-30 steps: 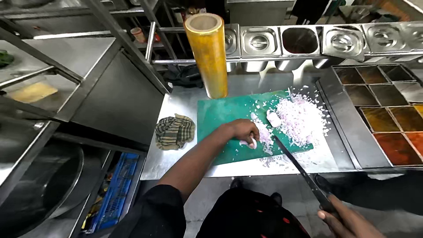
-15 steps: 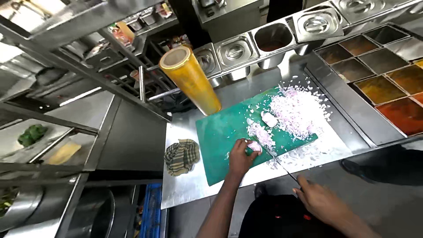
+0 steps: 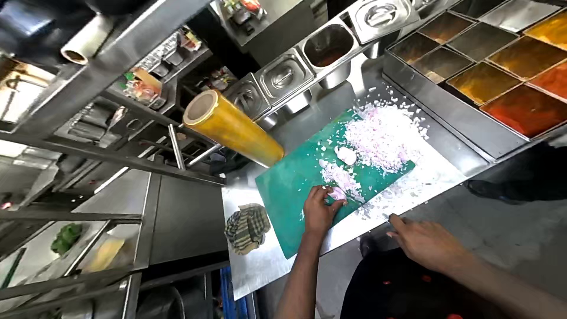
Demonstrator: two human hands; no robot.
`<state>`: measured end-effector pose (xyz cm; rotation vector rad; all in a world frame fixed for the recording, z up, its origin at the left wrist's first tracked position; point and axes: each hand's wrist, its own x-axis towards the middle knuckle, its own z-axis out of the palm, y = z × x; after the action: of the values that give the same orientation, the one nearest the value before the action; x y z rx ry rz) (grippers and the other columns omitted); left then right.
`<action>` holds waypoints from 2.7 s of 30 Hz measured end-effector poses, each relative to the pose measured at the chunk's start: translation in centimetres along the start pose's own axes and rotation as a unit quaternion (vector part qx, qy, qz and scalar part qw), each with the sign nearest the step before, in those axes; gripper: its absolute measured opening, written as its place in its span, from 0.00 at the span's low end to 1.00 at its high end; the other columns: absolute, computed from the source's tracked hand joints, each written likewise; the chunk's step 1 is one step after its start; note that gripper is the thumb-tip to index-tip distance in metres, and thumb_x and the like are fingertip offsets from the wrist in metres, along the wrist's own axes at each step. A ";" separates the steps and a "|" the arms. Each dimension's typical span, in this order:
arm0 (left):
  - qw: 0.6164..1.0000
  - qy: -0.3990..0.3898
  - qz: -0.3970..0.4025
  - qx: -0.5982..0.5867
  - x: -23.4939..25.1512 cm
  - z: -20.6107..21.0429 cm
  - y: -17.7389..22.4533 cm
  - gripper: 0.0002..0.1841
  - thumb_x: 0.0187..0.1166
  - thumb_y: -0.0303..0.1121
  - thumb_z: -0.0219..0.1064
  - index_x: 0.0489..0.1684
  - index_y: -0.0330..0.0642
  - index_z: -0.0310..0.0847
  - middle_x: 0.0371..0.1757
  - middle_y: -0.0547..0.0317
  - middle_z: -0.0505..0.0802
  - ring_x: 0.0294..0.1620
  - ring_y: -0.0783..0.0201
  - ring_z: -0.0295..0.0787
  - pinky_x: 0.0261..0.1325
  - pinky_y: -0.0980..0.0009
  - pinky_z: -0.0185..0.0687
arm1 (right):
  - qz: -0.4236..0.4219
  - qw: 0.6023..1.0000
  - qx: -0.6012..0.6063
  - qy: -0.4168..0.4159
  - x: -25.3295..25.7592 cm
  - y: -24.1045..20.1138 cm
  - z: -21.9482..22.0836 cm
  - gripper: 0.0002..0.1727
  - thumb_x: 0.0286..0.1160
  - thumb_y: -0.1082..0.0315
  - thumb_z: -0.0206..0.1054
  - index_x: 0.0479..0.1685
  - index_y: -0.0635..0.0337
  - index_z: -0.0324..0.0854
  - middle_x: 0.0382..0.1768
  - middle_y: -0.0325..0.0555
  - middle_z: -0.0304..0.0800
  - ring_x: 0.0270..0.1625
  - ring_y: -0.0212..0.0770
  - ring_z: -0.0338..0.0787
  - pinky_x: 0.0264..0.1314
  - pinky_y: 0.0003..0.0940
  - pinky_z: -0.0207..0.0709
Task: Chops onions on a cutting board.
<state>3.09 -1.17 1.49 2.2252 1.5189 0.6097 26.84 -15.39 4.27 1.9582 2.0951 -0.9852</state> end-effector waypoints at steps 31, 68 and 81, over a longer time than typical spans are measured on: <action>0.987 0.061 0.150 0.013 0.0 1.2 -2.9 0.21 0.61 0.48 0.86 0.41 0.41 0.92 0.49 0.53 0.93 0.42 0.62 0.93 0.44 0.63 0.93 | 0.026 0.996 0.029 -0.076 1.2 -1.0 0.8 0.24 0.94 0.49 0.44 0.69 0.60 0.68 0.44 0.62 0.89 0.51 0.66 0.92 0.53 0.61 0.84; 0.846 -0.243 0.453 0.138 8.2 -3.4 -1.9 0.19 0.82 0.43 0.70 0.71 0.65 0.87 0.78 0.56 0.84 0.78 0.47 0.77 0.76 0.49 0.76 | 0.006 0.989 0.097 -0.111 2.1 -0.4 -0.9 0.24 0.91 0.47 0.51 0.71 0.57 0.68 0.39 0.58 0.87 0.46 0.61 0.91 0.50 0.61 0.82; 0.848 -0.261 0.457 0.055 9.1 -3.0 -4.0 0.14 0.82 0.43 0.70 0.56 0.48 0.93 0.62 0.54 0.92 0.68 0.56 0.86 0.73 0.63 0.81 | -0.021 0.988 0.136 -0.067 -8.6 7.3 -2.9 0.25 0.86 0.44 0.61 0.59 0.59 0.79 0.28 0.55 0.86 0.32 0.57 0.90 0.36 0.60 0.83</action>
<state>1.23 8.92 3.14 2.8173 0.1697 0.0967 36.02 -21.58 8.03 1.9054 2.0258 -1.4367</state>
